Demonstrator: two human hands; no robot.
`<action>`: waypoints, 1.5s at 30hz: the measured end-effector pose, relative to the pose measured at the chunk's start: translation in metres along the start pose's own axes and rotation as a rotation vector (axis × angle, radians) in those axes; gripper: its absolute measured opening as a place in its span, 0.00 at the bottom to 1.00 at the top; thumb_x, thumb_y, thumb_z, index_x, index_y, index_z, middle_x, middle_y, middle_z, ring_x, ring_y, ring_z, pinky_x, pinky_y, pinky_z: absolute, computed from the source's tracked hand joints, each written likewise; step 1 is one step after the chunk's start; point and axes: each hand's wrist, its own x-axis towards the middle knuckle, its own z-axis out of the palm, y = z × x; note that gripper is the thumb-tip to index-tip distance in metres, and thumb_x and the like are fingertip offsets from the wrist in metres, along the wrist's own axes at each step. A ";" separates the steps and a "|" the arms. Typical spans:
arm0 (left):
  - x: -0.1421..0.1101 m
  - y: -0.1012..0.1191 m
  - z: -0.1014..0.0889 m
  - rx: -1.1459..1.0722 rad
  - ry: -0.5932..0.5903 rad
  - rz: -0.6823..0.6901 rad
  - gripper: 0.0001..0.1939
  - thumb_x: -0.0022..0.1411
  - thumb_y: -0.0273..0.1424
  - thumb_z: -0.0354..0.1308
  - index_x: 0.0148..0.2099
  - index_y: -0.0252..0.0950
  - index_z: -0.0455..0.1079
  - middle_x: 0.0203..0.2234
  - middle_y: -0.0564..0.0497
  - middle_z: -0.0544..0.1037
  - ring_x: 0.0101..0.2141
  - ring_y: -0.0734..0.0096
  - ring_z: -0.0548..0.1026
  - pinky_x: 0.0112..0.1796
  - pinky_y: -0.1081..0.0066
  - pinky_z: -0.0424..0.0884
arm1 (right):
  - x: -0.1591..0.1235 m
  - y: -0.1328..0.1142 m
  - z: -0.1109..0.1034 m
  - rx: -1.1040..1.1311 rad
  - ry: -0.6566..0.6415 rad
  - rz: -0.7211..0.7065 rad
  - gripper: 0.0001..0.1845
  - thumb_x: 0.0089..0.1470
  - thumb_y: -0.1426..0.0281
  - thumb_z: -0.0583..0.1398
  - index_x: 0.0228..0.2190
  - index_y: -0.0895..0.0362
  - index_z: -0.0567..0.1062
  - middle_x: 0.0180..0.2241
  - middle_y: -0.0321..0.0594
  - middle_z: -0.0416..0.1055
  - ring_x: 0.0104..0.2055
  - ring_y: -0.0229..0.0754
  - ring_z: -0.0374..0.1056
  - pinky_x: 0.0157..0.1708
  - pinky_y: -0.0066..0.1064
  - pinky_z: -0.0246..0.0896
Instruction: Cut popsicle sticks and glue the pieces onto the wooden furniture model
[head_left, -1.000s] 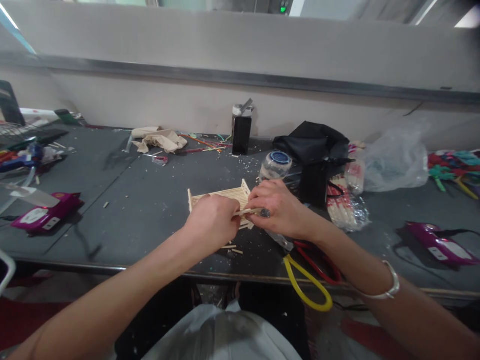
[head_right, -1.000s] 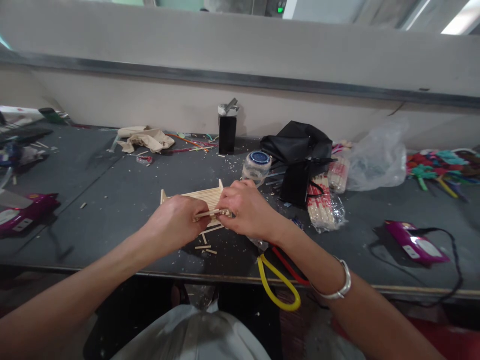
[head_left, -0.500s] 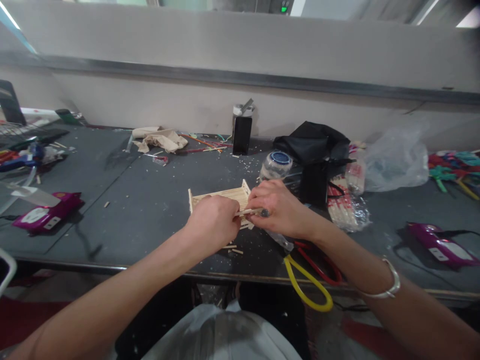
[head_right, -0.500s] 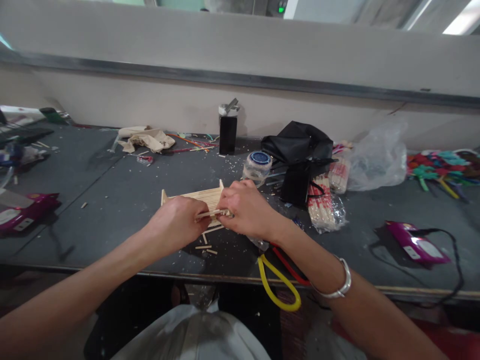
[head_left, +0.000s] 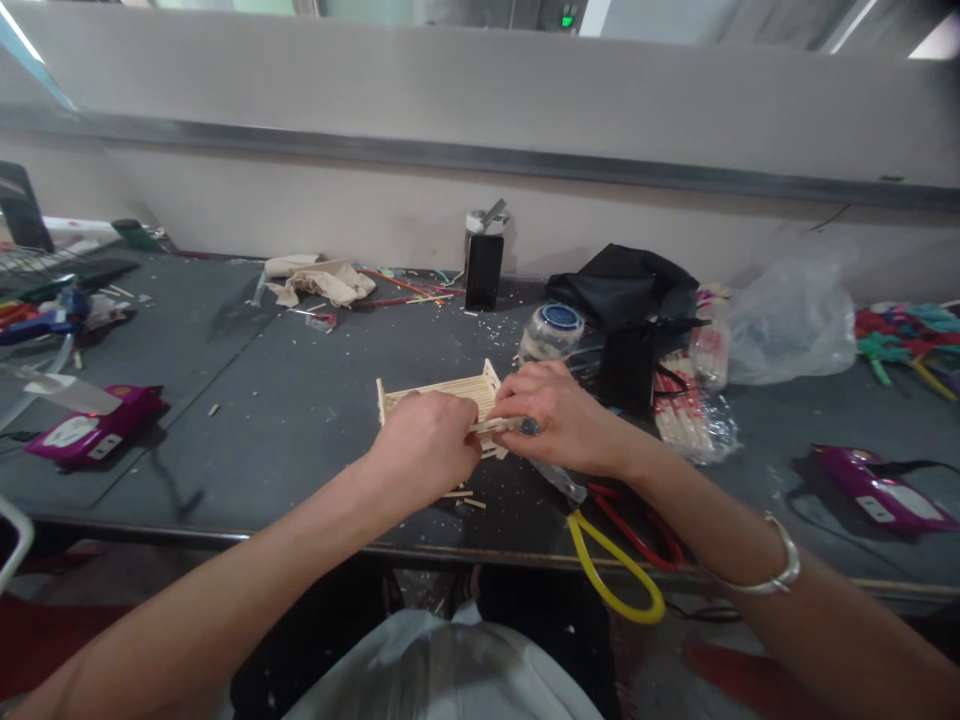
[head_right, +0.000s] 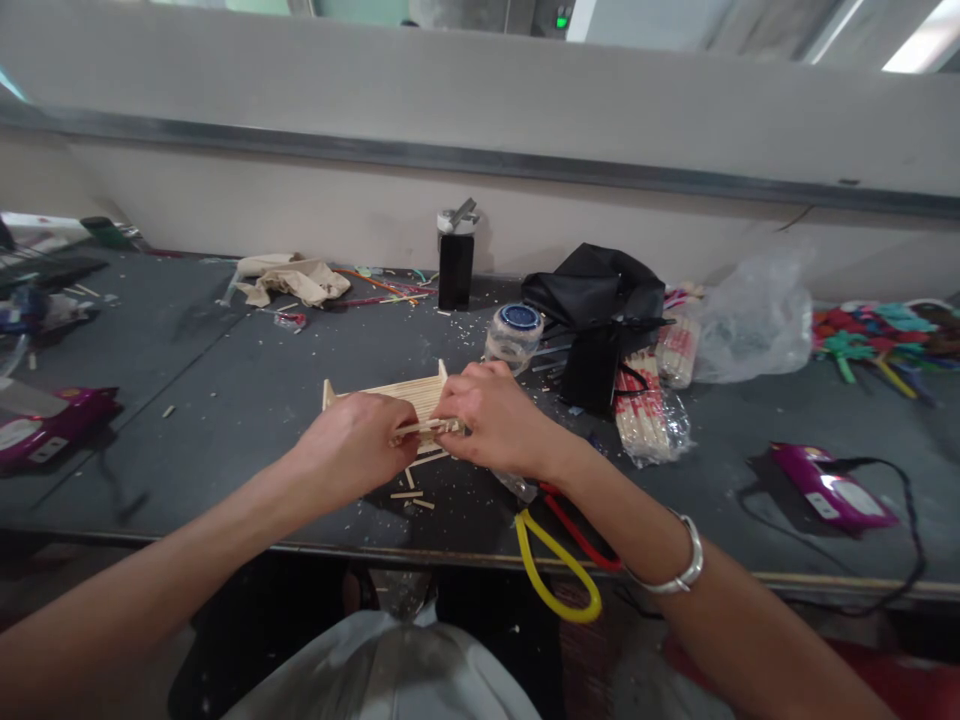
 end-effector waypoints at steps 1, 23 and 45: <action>0.000 0.000 0.000 -0.001 -0.005 0.001 0.11 0.54 0.28 0.50 0.30 0.35 0.74 0.27 0.45 0.79 0.30 0.59 0.77 0.30 0.66 0.67 | 0.000 0.000 -0.001 0.007 -0.008 -0.001 0.06 0.50 0.71 0.63 0.33 0.55 0.80 0.34 0.39 0.75 0.40 0.45 0.65 0.43 0.39 0.49; 0.001 0.001 -0.004 -0.125 0.001 -0.022 0.11 0.56 0.35 0.53 0.28 0.37 0.73 0.22 0.49 0.76 0.27 0.64 0.73 0.26 0.70 0.59 | 0.002 0.009 0.000 0.048 -0.049 0.007 0.05 0.51 0.68 0.65 0.30 0.56 0.78 0.35 0.39 0.74 0.41 0.45 0.63 0.45 0.39 0.48; 0.009 0.012 -0.014 -0.232 0.062 0.040 0.06 0.54 0.27 0.54 0.29 0.36 0.72 0.24 0.51 0.77 0.26 0.68 0.72 0.26 0.71 0.59 | -0.012 0.021 0.012 0.288 0.024 -0.093 0.34 0.51 0.60 0.64 0.56 0.55 0.61 0.49 0.47 0.66 0.52 0.50 0.60 0.54 0.46 0.55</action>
